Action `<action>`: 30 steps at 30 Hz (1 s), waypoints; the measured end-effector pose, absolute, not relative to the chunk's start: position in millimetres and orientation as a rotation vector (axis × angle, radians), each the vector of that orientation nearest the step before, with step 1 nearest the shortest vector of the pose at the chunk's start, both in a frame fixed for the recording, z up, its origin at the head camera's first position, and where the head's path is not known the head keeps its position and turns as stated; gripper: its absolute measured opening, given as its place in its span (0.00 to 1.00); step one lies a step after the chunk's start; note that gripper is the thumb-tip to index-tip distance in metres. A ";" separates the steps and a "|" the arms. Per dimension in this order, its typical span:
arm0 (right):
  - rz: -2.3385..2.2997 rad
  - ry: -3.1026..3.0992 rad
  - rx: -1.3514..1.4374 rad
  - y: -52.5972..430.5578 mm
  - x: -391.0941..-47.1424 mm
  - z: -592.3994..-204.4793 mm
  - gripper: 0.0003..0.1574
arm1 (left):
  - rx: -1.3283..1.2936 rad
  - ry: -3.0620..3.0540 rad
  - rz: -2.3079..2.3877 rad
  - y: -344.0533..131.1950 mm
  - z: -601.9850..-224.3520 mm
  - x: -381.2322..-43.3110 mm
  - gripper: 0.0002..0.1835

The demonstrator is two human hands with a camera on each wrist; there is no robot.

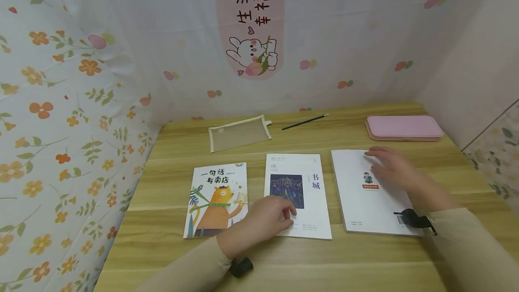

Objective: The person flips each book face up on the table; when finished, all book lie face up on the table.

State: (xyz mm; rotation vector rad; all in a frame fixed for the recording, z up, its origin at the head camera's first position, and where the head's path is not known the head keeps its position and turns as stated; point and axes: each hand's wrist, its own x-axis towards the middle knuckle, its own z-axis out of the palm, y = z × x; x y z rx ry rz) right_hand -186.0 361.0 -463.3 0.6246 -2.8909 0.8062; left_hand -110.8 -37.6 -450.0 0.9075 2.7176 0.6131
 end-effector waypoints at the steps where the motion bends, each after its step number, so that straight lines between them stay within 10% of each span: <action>1: 0.796 -2.867 0.631 366.4 -184.4 -465.4 0.23 | 0.915 2.710 0.607 -32.3 -450.5 -113.2 0.06; 30: 0.609 -3.037 0.652 430.5 -191.5 -467.8 0.31 | 1.030 2.707 0.329 94.1 -447.3 -119.3 0.22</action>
